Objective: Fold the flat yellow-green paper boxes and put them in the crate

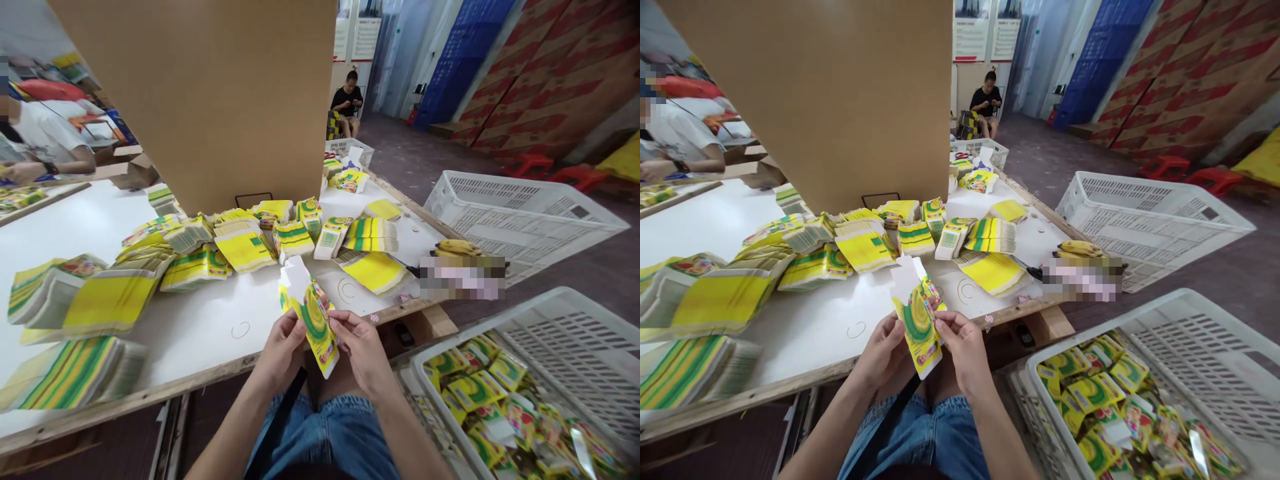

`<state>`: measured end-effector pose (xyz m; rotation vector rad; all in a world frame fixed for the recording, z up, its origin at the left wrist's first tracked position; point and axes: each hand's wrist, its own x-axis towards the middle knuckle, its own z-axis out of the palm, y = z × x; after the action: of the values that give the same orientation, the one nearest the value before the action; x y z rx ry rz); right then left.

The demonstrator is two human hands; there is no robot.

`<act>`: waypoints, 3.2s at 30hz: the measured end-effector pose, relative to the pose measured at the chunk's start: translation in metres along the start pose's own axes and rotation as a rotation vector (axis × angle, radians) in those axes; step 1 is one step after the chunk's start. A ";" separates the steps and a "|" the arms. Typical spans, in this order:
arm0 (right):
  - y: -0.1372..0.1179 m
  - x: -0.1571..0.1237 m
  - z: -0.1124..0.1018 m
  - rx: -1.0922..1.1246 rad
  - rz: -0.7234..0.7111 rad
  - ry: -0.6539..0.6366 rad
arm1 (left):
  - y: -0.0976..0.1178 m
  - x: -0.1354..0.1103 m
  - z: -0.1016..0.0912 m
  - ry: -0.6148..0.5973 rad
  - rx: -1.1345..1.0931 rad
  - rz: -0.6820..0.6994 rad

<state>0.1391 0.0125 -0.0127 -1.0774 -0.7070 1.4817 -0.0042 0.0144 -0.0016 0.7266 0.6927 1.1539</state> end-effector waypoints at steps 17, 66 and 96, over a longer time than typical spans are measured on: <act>0.003 -0.007 -0.004 -0.324 -0.241 -0.043 | 0.005 -0.007 0.012 0.184 0.287 0.122; -0.023 -0.002 -0.013 -0.935 -0.271 -0.157 | 0.006 -0.010 0.000 -0.118 0.273 -0.102; 0.002 0.033 -0.024 -0.676 -0.386 0.198 | -0.008 0.004 -0.018 0.058 1.194 0.293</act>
<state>0.1615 0.0411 -0.0319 -1.4619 -1.2394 0.7971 -0.0131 0.0185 -0.0194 1.8395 1.3715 0.9416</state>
